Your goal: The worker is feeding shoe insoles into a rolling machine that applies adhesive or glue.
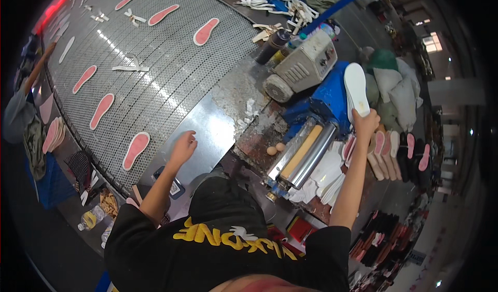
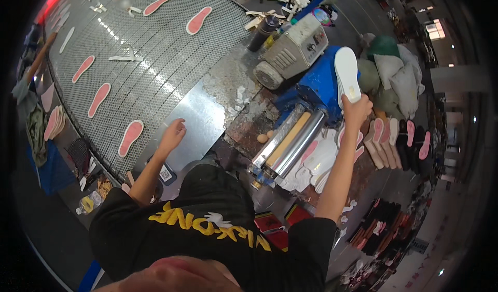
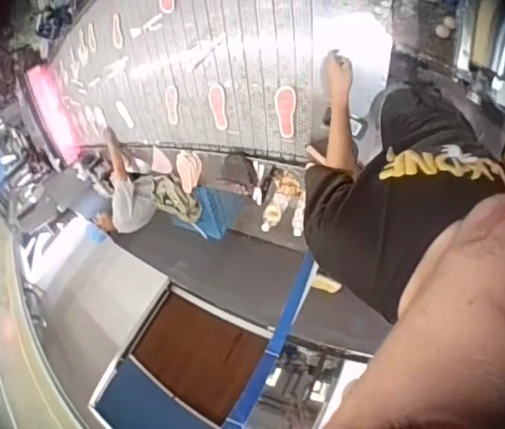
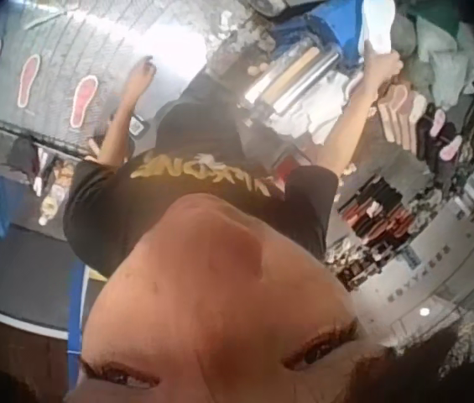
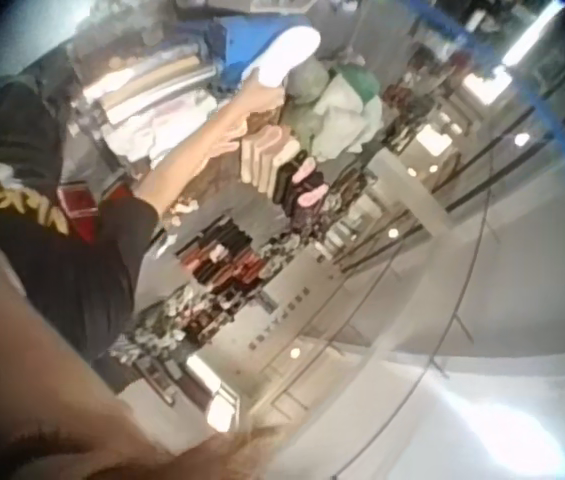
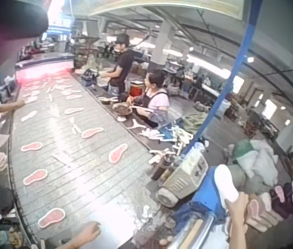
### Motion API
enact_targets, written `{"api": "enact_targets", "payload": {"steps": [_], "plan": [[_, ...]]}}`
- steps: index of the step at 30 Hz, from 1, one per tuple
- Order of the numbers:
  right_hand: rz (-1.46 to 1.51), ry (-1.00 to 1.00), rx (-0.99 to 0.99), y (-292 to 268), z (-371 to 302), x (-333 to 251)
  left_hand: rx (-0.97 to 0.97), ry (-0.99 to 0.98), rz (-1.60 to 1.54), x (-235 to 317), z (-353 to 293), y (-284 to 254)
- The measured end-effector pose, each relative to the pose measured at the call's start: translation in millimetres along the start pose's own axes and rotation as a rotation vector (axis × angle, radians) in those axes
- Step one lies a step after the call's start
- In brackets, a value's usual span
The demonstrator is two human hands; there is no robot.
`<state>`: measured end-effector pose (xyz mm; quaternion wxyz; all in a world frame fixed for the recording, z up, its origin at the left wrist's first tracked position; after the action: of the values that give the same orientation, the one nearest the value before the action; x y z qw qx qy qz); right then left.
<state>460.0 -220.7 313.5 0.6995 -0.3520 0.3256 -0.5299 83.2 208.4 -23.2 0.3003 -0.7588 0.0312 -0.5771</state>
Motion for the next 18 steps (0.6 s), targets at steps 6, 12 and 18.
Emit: {"api": "enact_targets", "payload": {"steps": [6, 12, 18], "plan": [[0.217, 0.051, -0.164, 10.6, 1.6, 11.8, -0.167, 0.076, -0.033, 57.9, -25.9, 44.4], [0.116, 0.128, -0.26, -2.8, 19.1, 23.0, -0.183, 0.109, -0.003, 86.2, -43.2, 76.5], [0.558, 0.357, -0.639, -4.5, 24.1, 38.5, -0.212, 0.07, -0.089, 92.3, -45.4, 95.7]]}}
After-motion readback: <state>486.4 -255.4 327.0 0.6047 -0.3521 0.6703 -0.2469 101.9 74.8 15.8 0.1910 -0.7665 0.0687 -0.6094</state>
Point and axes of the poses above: each hand's wrist, its own z-axis towards the middle knuckle, its own y-axis out of the palm, x = y × z, the point moved 8 cm from there along z, towards the middle knuckle, and after that the axes turned 6 degrees about z, right-handed, at the moved point
